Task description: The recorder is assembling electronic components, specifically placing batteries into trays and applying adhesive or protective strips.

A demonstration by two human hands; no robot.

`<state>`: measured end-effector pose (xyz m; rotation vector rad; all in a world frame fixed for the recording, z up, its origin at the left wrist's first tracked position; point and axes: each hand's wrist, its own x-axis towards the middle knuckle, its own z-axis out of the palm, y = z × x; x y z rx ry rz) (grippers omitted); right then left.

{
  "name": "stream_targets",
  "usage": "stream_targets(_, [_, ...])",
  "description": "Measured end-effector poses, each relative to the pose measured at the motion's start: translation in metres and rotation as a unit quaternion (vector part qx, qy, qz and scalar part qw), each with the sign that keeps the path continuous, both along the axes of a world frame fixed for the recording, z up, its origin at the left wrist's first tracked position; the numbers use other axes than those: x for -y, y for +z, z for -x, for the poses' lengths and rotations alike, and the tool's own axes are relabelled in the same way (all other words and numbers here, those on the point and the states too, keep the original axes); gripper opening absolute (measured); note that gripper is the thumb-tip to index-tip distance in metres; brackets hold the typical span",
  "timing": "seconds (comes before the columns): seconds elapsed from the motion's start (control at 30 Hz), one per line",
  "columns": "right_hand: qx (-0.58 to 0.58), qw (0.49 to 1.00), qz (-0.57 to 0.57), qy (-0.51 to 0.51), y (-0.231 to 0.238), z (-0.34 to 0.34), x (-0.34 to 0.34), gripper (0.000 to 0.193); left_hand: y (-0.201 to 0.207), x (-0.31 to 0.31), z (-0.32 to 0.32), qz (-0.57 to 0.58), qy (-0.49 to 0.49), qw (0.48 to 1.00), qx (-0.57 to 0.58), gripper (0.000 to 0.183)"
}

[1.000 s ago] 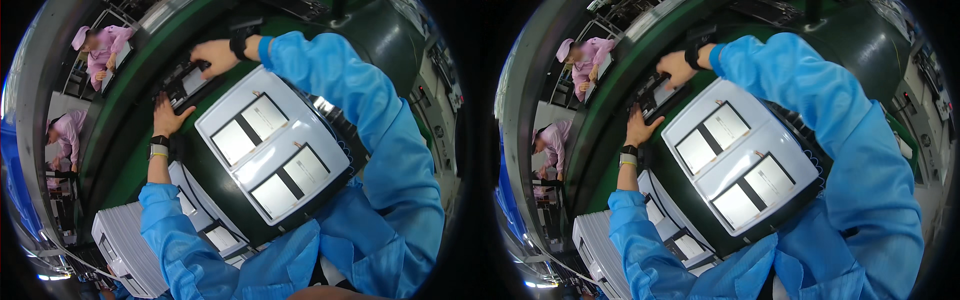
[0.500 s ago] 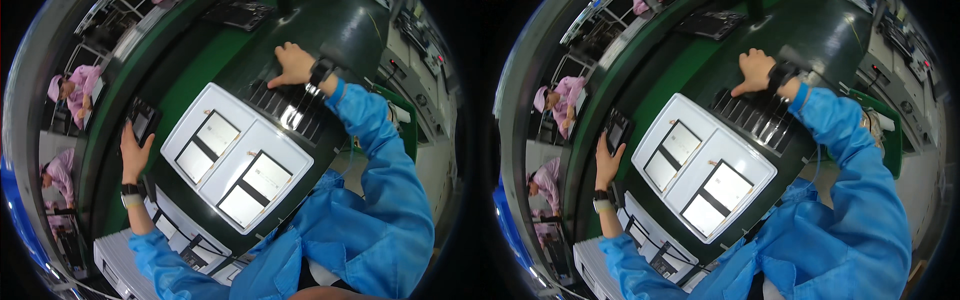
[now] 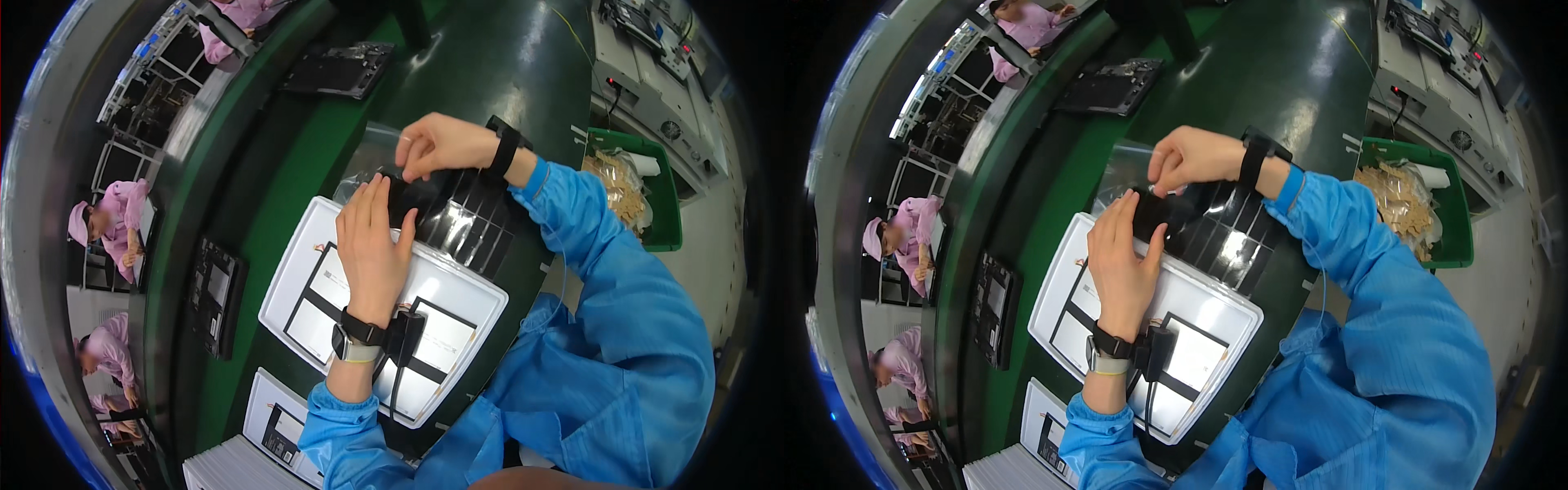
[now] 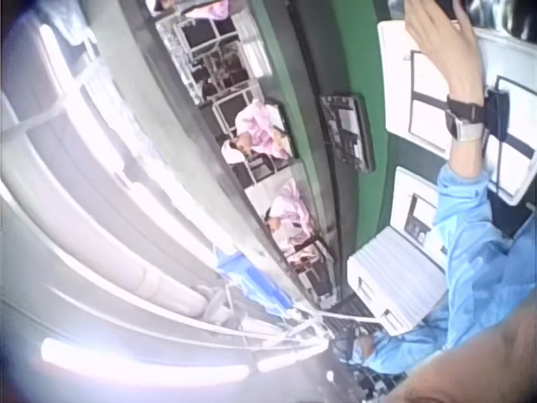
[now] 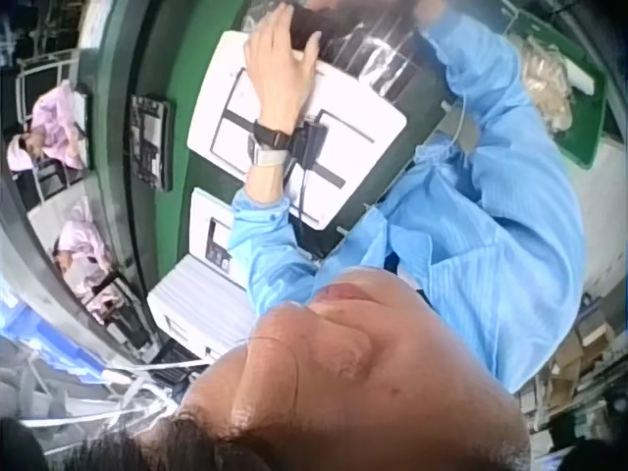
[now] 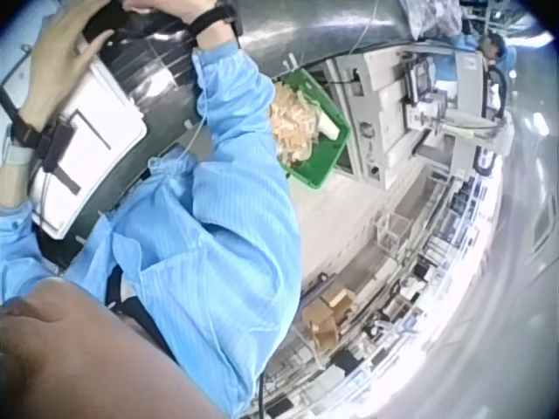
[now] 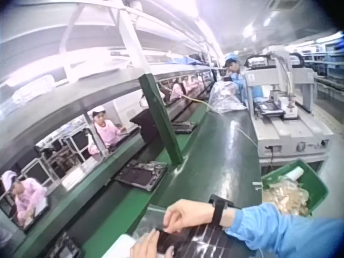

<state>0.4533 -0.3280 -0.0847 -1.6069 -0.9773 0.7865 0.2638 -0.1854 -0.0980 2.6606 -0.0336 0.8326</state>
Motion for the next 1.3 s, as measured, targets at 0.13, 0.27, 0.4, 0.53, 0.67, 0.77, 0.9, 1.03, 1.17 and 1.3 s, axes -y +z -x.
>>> stream_targets(0.13, [-0.034,0.999,-0.011,0.027,0.002,-0.007,0.005,0.032,0.008,0.001,0.005,-0.024,0.02,0.999,0.007,0.053])
stream_targets(0.27, [-0.062,0.997,-0.037,-0.02,-0.001,-0.002,-0.011,0.035,-0.002,-0.014,0.008,0.005,0.007,0.999,0.042,0.05])
stream_targets(0.4, [0.296,0.944,0.028,-0.142,-0.02,-0.012,-0.006,0.068,0.005,-0.007,0.005,0.07,-0.045,0.996,0.007,0.037])
stream_targets(0.53, [0.421,0.894,0.006,-0.155,-0.067,-0.061,0.0,0.061,0.058,-0.008,0.054,0.067,-0.058,0.996,0.001,0.029])
stream_targets(0.67, [0.443,0.882,0.065,-0.147,-0.061,-0.045,-0.01,0.051,0.109,-0.058,0.166,0.005,0.06,0.979,-0.196,0.025])
stream_targets(0.77, [0.387,0.915,0.069,-0.097,-0.058,-0.026,-0.008,0.046,0.117,-0.107,0.264,0.034,0.171,0.936,-0.305,0.036])
stream_targets(0.9, [0.333,0.941,0.032,-0.057,-0.05,-0.008,-0.022,0.041,0.074,-0.125,0.394,0.094,0.408,0.821,-0.389,0.085])
stream_targets(1.03, [0.321,0.946,-0.024,-0.037,-0.046,-0.013,-0.033,0.039,0.026,-0.122,0.418,0.153,0.462,0.807,-0.335,0.091])
stream_targets(1.17, [0.363,0.929,-0.069,0.016,0.017,0.004,-0.041,0.04,0.023,-0.136,0.411,0.108,0.419,0.855,-0.285,0.085])
stream_targets(1.3, [-0.226,0.965,0.13,-0.005,0.14,0.068,-0.1,0.061,0.049,-0.124,0.387,0.134,0.522,0.815,-0.212,0.066])
